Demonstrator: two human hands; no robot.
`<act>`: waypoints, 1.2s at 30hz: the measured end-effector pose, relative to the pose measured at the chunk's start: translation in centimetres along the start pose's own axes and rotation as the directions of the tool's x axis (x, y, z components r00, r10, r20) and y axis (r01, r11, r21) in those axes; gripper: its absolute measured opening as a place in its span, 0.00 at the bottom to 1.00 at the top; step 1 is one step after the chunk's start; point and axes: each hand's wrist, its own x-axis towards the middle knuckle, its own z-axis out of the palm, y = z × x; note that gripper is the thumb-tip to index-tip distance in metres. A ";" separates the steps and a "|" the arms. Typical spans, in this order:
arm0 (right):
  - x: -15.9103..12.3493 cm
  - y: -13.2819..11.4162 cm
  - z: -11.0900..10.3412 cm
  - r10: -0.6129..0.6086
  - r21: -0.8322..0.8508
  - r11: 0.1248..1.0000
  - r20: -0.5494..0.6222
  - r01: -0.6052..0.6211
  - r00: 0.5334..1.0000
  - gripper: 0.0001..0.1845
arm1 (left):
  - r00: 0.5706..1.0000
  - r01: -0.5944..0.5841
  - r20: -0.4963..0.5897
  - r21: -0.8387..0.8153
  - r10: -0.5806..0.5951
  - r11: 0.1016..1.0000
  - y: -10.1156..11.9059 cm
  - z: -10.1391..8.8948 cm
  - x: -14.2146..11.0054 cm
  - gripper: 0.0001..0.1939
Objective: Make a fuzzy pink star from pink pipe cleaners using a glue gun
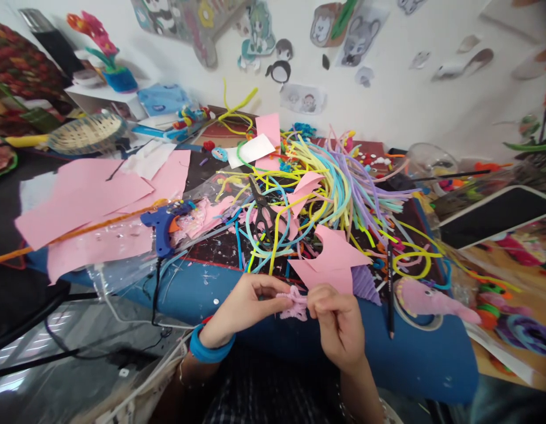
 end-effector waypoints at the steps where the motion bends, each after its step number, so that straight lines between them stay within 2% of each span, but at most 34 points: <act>1: 0.0 0.0 0.0 0.004 0.002 1.000 -0.008 -0.004 1.000 0.10 | 1.000 -0.006 -0.028 -0.020 0.006 1.000 -0.1 0.2 0.0 0.11; 8: -0.7 -0.5 0.7 0.022 -0.093 0.995 -0.070 -0.028 0.997 0.11 | 0.965 -0.102 -0.252 -0.117 0.069 0.988 -0.7 1.3 0.1 0.13; 12: -1.2 -1.1 0.9 0.056 -0.233 0.968 -0.143 -0.089 0.988 0.10 | 0.933 -0.115 -0.351 -0.085 0.078 0.990 -1.0 1.7 0.1 0.12; 14: -1.1 -1.4 0.8 0.114 -0.282 0.948 -0.126 -0.145 0.986 0.10 | 0.921 -0.127 -0.374 -0.028 0.107 0.992 -1.1 1.7 -0.1 0.10; 16: -0.9 -1.6 0.6 0.198 -0.292 0.931 -0.095 -0.218 0.976 0.10 | 0.908 -0.151 -0.382 0.084 0.172 0.985 -1.2 1.7 -0.4 0.08; 19: -0.7 -1.7 0.5 0.319 -0.228 0.913 -0.123 -0.339 0.940 0.06 | 0.881 -0.203 -0.372 0.259 0.292 0.944 -1.1 1.7 -0.8 0.06; 22: -0.6 -1.8 0.7 0.412 -0.165 0.889 -0.125 -0.428 0.903 0.05 | 0.867 -0.236 -0.353 0.330 0.351 0.914 -0.8 1.8 -0.9 0.05; 24: -0.7 -1.9 0.8 0.407 -0.219 0.879 -0.119 -0.423 0.906 0.08 | 0.862 -0.243 -0.356 0.336 0.362 0.910 -0.7 2.0 -0.9 0.05; 27: -0.9 -2.0 0.6 0.309 -0.369 0.863 -0.153 -0.344 0.939 0.10 | 0.857 -0.231 -0.383 0.312 0.345 0.921 -0.7 2.1 -0.8 0.05; 29: -1.0 -2.1 0.4 0.278 -0.413 0.854 -0.150 -0.315 0.949 0.10 | 0.842 -0.236 -0.403 0.324 0.360 0.916 -0.7 2.1 -0.9 0.05; 31: -1.0 -2.4 0.3 0.315 -0.397 0.852 -0.132 -0.341 0.940 0.09 | 0.808 -0.278 -0.397 0.395 0.435 0.876 -0.8 2.1 -1.1 0.04; 34: -0.7 -2.7 0.4 0.414 -0.367 0.828 -0.109 -0.424 0.904 0.08 | 0.727 -0.376 -0.336 0.535 0.599 0.756 -1.0 2.2 -1.4 0.04; 36: -0.4 -2.8 0.4 0.441 -0.390 0.810 -0.085 -0.437 0.894 0.06 | 0.697 -0.414 -0.292 0.583 0.656 0.699 -1.0 2.2 -1.4 0.05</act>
